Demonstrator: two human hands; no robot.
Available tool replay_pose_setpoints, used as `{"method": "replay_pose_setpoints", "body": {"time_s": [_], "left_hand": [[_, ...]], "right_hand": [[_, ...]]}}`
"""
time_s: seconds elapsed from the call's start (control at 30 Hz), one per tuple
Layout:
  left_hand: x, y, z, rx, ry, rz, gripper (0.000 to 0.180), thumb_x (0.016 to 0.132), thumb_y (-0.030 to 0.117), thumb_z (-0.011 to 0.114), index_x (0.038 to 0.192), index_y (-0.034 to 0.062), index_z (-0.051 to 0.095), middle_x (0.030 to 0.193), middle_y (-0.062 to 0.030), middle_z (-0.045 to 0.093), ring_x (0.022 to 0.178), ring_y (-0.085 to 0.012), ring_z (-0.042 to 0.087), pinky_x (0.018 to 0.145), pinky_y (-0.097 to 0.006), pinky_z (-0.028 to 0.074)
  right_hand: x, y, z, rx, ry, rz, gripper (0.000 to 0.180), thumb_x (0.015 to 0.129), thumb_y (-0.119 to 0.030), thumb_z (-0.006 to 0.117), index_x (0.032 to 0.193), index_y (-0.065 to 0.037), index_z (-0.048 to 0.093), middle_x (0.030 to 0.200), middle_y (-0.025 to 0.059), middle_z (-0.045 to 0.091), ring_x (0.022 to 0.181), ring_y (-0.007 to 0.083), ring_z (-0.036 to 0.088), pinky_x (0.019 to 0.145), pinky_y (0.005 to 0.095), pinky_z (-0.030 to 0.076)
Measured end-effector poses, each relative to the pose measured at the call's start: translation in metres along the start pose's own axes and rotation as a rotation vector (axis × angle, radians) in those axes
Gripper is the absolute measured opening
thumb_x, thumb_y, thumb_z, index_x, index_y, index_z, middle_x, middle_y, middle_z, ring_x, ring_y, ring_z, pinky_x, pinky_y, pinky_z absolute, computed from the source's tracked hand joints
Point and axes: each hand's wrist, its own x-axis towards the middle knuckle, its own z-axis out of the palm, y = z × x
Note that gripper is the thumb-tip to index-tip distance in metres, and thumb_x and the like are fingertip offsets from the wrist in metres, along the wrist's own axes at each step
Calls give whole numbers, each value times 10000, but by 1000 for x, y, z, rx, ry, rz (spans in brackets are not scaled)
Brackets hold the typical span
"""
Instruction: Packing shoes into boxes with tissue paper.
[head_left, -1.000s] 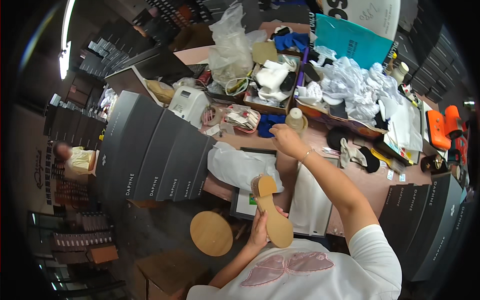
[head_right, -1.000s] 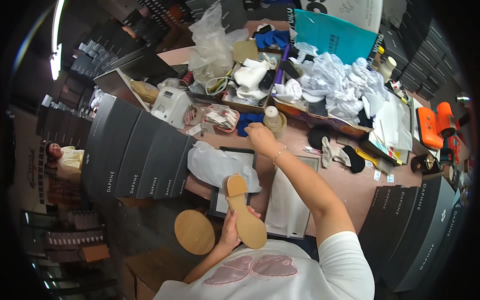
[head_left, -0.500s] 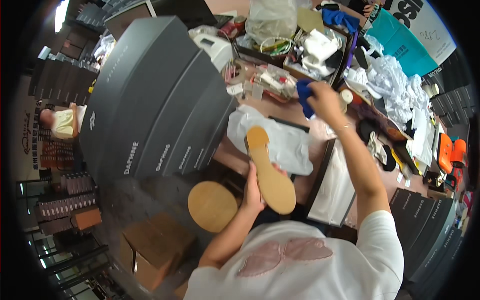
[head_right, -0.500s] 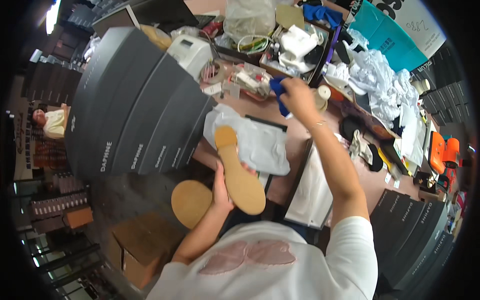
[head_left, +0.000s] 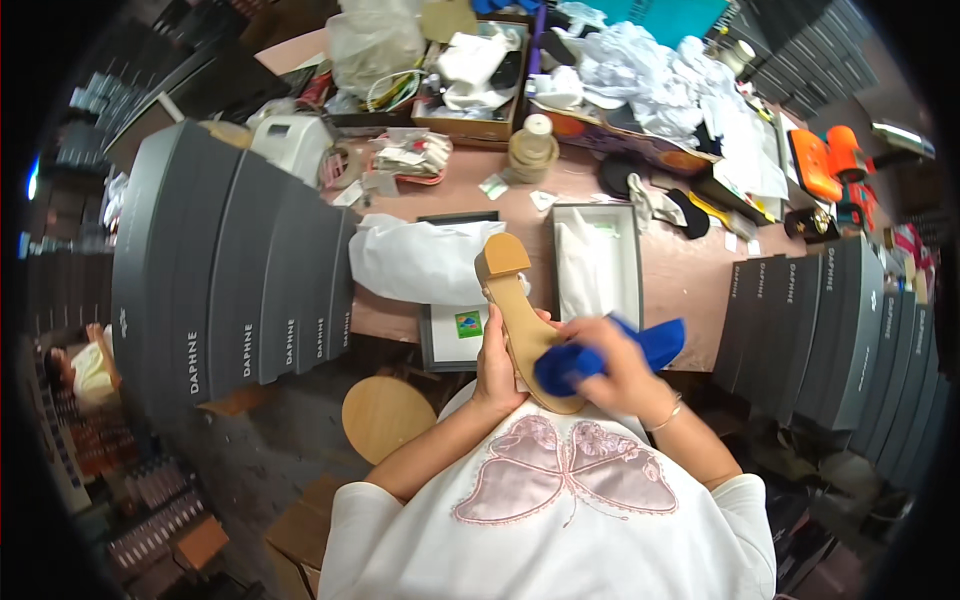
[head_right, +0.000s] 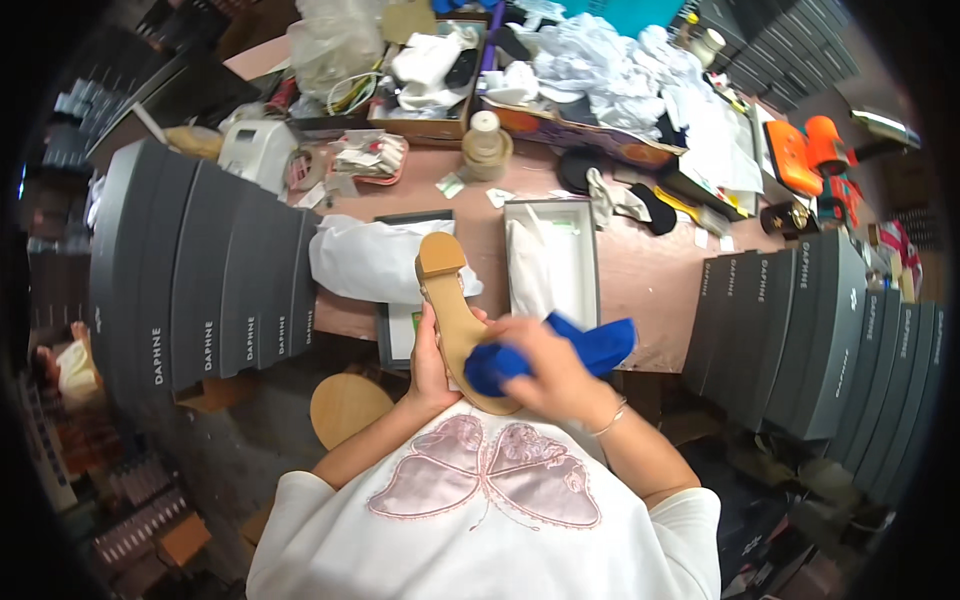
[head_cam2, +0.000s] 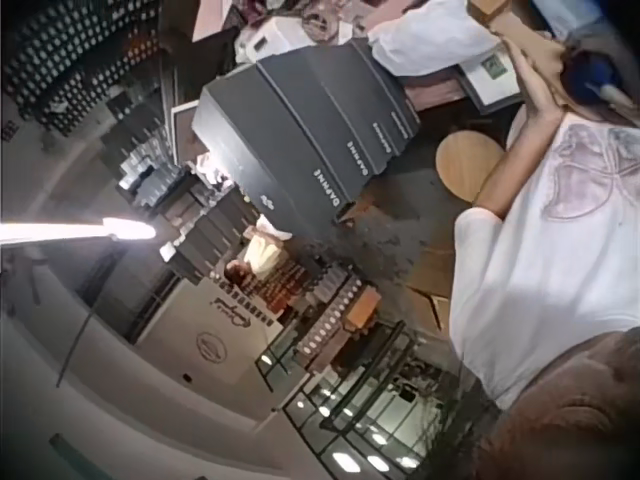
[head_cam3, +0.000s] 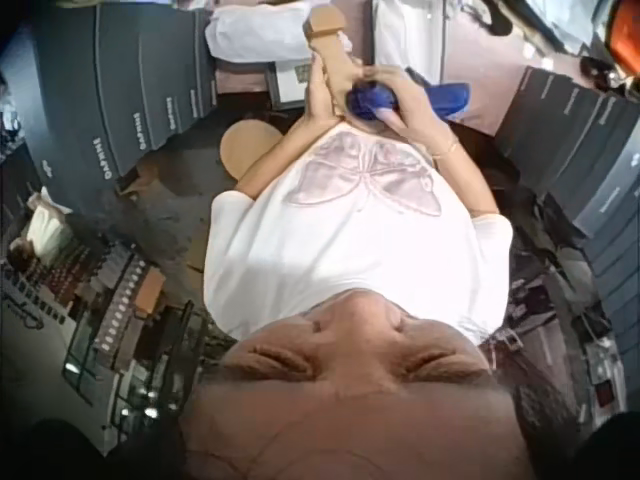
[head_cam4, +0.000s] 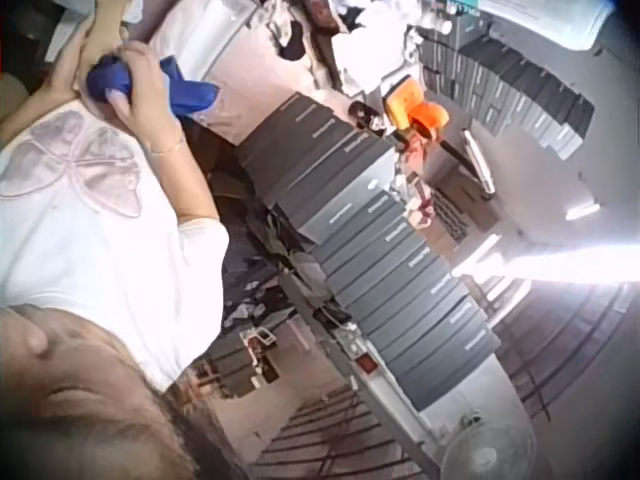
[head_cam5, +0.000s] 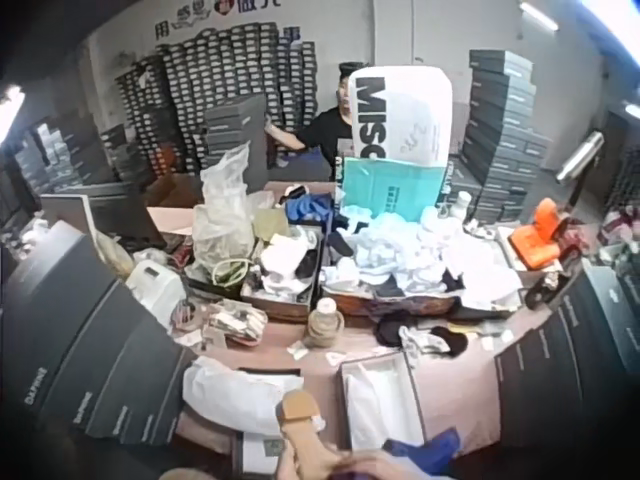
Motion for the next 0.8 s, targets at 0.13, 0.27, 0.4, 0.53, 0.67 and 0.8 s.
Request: {"method": "replay_pose_setpoints", "body": {"time_s": [0.13, 0.27, 0.4, 0.53, 0.67, 0.8], "left_hand": [[-1, -13, 6, 115, 66, -68, 624, 974, 569, 312, 1064, -1, 549, 968, -157, 637, 923, -249, 637, 860, -372, 509], [2, -27, -4, 28, 282, -83, 530, 970, 524, 375, 1113, 45, 550, 1033, -128, 628, 941, -237, 641, 882, -399, 508], [5, -30, -1, 76, 314, -140, 506, 975, 508, 369, 1135, 60, 541, 1067, -134, 620, 1000, -259, 628, 902, -415, 504], [5, -23, -11, 39, 118, -77, 473, 980, 483, 367, 1161, 72, 515, 1097, -136, 606, 1008, -267, 622, 898, -419, 505], [3, -27, -7, 46, 225, -99, 417, 989, 454, 371, 1166, 108, 522, 1111, -99, 605, 1036, -214, 606, 922, -377, 489], [-2, -29, -1, 25, 112, -6, 489, 983, 503, 379, 1183, 78, 516, 1107, -111, 608, 993, -236, 623, 911, -372, 493]], "right_hand": [[-28, 12, 17, -389, -154, -220, 304, 734, -131, 702, 1017, -89, 598, 914, 74, 584, 737, 268, 632, 540, 357, 501], [13, 23, 44, -435, -15, -53, 255, 764, -169, 685, 960, -61, 563, 893, 116, 598, 718, 319, 626, 563, 407, 496], [38, 29, 42, -429, -8, 4, 279, 788, -179, 665, 1007, -44, 559, 815, 143, 615, 736, 358, 620, 605, 461, 491], [-7, 25, 30, -416, 4, -168, 318, 798, -186, 661, 1073, -59, 561, 801, 129, 607, 720, 348, 622, 605, 452, 488], [36, 25, 43, -403, 68, -91, 326, 797, -194, 662, 1064, -62, 530, 773, 124, 597, 669, 342, 623, 579, 448, 484], [3, 12, 31, -477, -24, -67, 238, 796, -226, 668, 928, -58, 562, 789, 136, 599, 672, 332, 633, 615, 447, 506]]}}
